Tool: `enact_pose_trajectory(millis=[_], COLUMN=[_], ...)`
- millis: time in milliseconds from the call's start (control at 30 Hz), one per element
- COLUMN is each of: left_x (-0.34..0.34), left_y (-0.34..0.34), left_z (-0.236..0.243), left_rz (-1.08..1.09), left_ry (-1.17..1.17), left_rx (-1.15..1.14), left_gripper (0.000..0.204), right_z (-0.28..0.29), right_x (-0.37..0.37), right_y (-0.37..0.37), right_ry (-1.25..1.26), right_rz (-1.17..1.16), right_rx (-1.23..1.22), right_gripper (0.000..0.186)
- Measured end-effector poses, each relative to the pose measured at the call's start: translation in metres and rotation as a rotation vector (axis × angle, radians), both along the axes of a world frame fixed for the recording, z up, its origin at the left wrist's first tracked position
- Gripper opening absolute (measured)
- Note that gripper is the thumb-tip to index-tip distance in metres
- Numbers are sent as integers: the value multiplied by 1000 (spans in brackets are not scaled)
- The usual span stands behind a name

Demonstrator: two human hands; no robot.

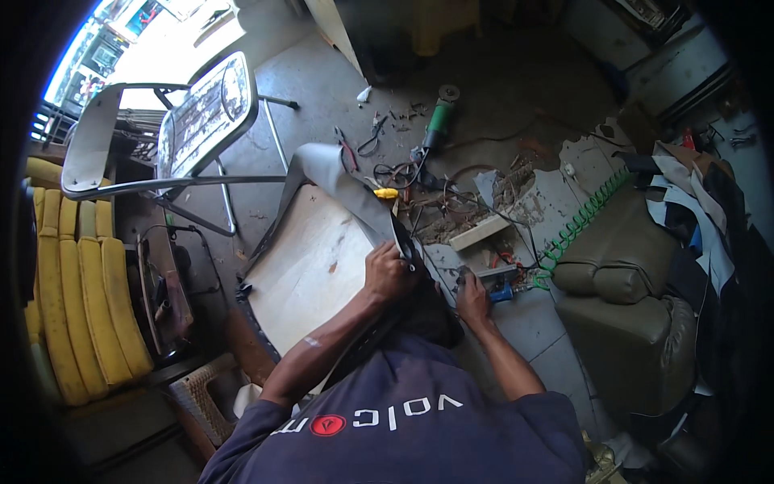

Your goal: The person reupholsters a furniture seat by stretching a black vinyl cover over a foam and wood base and securing it using a pneumatic stapler.

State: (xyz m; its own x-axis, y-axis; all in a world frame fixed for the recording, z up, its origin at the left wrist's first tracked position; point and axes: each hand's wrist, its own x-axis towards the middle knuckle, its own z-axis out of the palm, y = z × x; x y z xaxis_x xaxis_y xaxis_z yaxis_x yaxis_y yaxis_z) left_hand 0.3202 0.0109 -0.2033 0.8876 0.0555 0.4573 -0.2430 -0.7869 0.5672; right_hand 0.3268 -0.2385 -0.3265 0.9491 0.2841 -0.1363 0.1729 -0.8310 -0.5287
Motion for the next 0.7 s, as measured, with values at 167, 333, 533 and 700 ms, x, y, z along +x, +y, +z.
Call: enact_pose_trajectory(millis=[167, 333, 533, 700], left_x=[-10, -20, -18, -11], left_y=[21, 44, 46, 43], left_z=[-14, -23, -30, -38], left_rz=[60, 213, 303, 356], left_ry=[31, 114, 194, 278], left_rx=[47, -182, -258, -385], left_gripper=[22, 16, 14, 17], right_z=[-59, -76, 96, 192], right_x=[-36, 30, 70, 68], right_y=[-73, -84, 11, 59], right_ry=[-158, 118, 237, 62], right_rz=[424, 719, 287, 473], right_rx=[-637, -524, -26, 236], right_gripper=[51, 67, 32, 27])
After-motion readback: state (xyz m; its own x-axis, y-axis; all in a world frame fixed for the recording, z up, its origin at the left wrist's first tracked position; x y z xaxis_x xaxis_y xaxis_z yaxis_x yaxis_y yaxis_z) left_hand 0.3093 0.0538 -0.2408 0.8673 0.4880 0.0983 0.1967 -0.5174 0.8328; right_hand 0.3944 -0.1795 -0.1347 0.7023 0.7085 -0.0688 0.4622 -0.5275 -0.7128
